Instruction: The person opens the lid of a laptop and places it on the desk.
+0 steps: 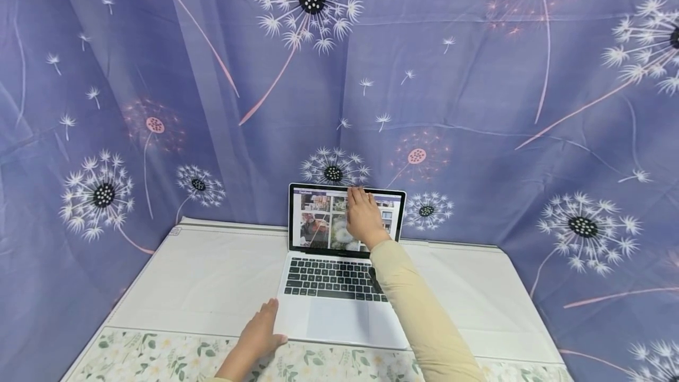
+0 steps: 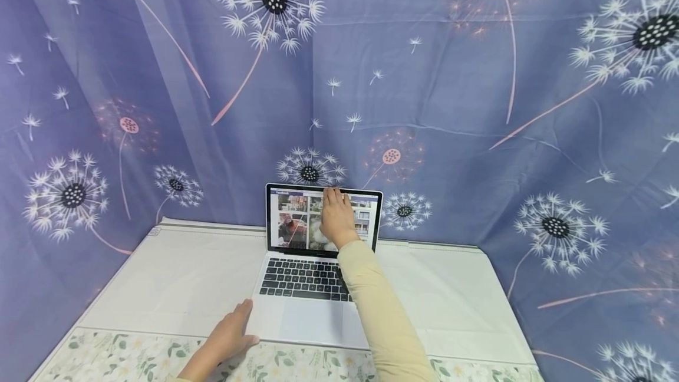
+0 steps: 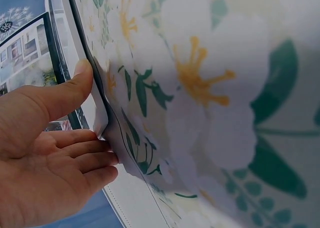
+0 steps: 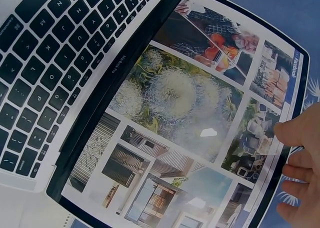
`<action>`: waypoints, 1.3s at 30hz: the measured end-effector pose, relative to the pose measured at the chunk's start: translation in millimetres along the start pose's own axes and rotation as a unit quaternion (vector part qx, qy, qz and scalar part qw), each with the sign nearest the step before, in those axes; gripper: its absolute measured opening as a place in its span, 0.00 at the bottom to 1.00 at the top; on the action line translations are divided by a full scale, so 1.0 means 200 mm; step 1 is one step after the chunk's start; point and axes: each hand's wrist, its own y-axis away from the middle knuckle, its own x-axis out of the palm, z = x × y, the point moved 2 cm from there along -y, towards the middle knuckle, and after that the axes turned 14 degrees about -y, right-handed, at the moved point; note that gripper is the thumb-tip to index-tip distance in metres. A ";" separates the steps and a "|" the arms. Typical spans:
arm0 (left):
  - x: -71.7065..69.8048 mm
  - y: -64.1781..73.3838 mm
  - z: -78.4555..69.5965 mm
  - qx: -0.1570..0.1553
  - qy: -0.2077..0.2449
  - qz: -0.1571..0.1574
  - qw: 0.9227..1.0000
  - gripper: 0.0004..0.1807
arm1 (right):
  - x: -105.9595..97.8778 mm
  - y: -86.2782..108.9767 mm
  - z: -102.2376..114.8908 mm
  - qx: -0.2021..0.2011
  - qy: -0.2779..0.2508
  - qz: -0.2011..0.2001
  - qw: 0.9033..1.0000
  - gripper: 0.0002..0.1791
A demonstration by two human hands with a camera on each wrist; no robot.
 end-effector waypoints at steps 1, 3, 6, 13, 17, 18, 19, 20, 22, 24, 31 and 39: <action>0.00 0.00 0.00 0.000 0.001 0.000 1.000 0.51 | 0.00 0.00 0.00 0.000 -0.002 0.001 1.000 0.34; 0.00 0.00 0.00 -0.002 0.000 0.002 1.000 0.51 | 0.00 0.01 0.00 -0.002 -0.007 0.001 1.000 0.35; -0.01 -0.01 0.00 -0.004 -0.004 0.007 1.000 0.51 | 0.00 0.02 0.00 -0.007 -0.014 0.000 1.000 0.35; 0.00 -0.01 0.03 -0.013 0.002 0.010 1.000 0.51 | 0.01 0.04 -0.01 -0.042 -0.028 -0.011 0.999 0.35; 0.00 0.00 0.05 -0.009 0.009 0.012 1.000 0.51 | 0.01 0.06 -0.02 -0.066 -0.040 -0.011 0.997 0.36; 0.00 -0.01 0.06 -0.008 0.012 0.016 1.000 0.51 | 0.00 0.06 -0.02 -0.071 -0.044 -0.011 0.996 0.36; 0.00 -0.01 0.06 -0.006 0.014 0.019 1.000 0.50 | 0.00 0.07 -0.02 -0.077 -0.048 -0.012 0.996 0.36; 0.00 -0.01 0.06 -0.006 0.018 0.022 1.000 0.50 | 0.00 0.08 -0.03 -0.080 -0.051 -0.009 0.995 0.37; 0.01 -0.02 0.08 -0.004 0.025 0.026 0.999 0.51 | -0.01 0.09 -0.03 -0.086 -0.058 -0.007 0.995 0.37; 0.02 -0.03 0.09 -0.004 0.030 0.028 0.999 0.51 | -0.02 0.11 -0.04 -0.091 -0.065 -0.003 0.994 0.37; 0.02 -0.05 0.13 0.003 0.040 0.034 0.999 0.49 | -0.02 0.16 -0.06 -0.109 -0.075 -0.007 0.991 0.34; -0.02 -0.05 0.13 0.006 0.025 0.025 0.999 0.40 | -0.02 0.24 -0.07 -0.113 -0.077 -0.036 0.990 0.33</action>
